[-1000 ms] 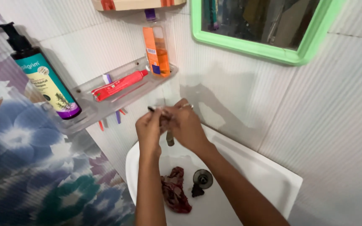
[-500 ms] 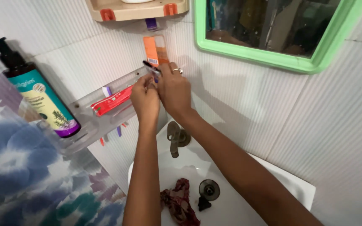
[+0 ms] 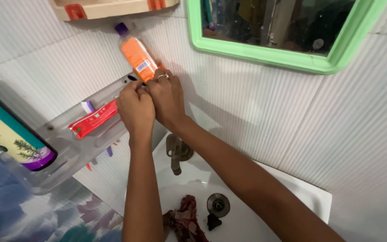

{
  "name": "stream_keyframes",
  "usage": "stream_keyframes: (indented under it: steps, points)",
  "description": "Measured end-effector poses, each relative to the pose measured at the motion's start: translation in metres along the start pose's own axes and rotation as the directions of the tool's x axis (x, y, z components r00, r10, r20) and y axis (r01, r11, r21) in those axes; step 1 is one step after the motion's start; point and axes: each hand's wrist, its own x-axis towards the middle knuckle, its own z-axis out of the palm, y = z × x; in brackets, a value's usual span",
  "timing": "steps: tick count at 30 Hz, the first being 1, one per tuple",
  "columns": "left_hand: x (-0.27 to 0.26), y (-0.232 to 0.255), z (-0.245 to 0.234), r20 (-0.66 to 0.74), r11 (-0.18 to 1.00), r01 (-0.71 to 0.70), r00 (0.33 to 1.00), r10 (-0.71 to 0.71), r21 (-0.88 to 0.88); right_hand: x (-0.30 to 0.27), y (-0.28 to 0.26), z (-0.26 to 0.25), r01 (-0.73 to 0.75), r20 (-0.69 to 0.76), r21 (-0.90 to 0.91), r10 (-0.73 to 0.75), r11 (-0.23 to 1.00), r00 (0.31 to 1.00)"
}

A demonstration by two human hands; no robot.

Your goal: The person organizes various personal care bottles, jars, and tools, picking them up from a sink and a floor area to place them on a corner wall shelf.

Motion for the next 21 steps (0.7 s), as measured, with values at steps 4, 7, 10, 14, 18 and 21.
stream_keyframes:
  steps: [4, 7, 10, 14, 18, 21]
  points:
    - [-0.009, 0.007, 0.001, -0.097, 0.988, -0.154, 0.983, 0.154, 0.006, -0.005, 0.002, -0.013, -0.004, -0.015, 0.131, 0.006, 0.991, 1.0]
    - [-0.017, 0.009, 0.0, -0.132, 0.979, -0.202, 0.971, 0.2, -0.001, -0.009, 0.001, -0.024, -0.076, 0.025, 0.179, 0.073, 0.981, 0.997]
    - [-0.03, 0.013, -0.004, -0.132, 0.977, -0.211, 0.969, 0.207, -0.014, -0.018, 0.001, -0.039, -0.107, 0.031, 0.215, 0.102, 0.971, 0.994]
    - [-0.05, 0.016, -0.009, -0.148, 0.968, -0.243, 0.961, 0.232, -0.059, -0.032, 0.001, -0.056, -0.156, 0.059, 0.283, 0.145, 0.946, 0.988]
    - [-0.079, 0.017, -0.01, -0.199, 0.96, -0.236, 0.958, 0.205, -0.149, -0.049, -0.003, -0.07, -0.261, 0.131, 0.322, 0.23, 0.91, 0.964]
    - [-0.111, 0.011, -0.009, -0.171, 0.957, -0.18, 0.975, 0.143, -0.227, -0.068, -0.005, -0.081, -0.37, 0.251, 0.344, 0.295, 0.863, 0.922]
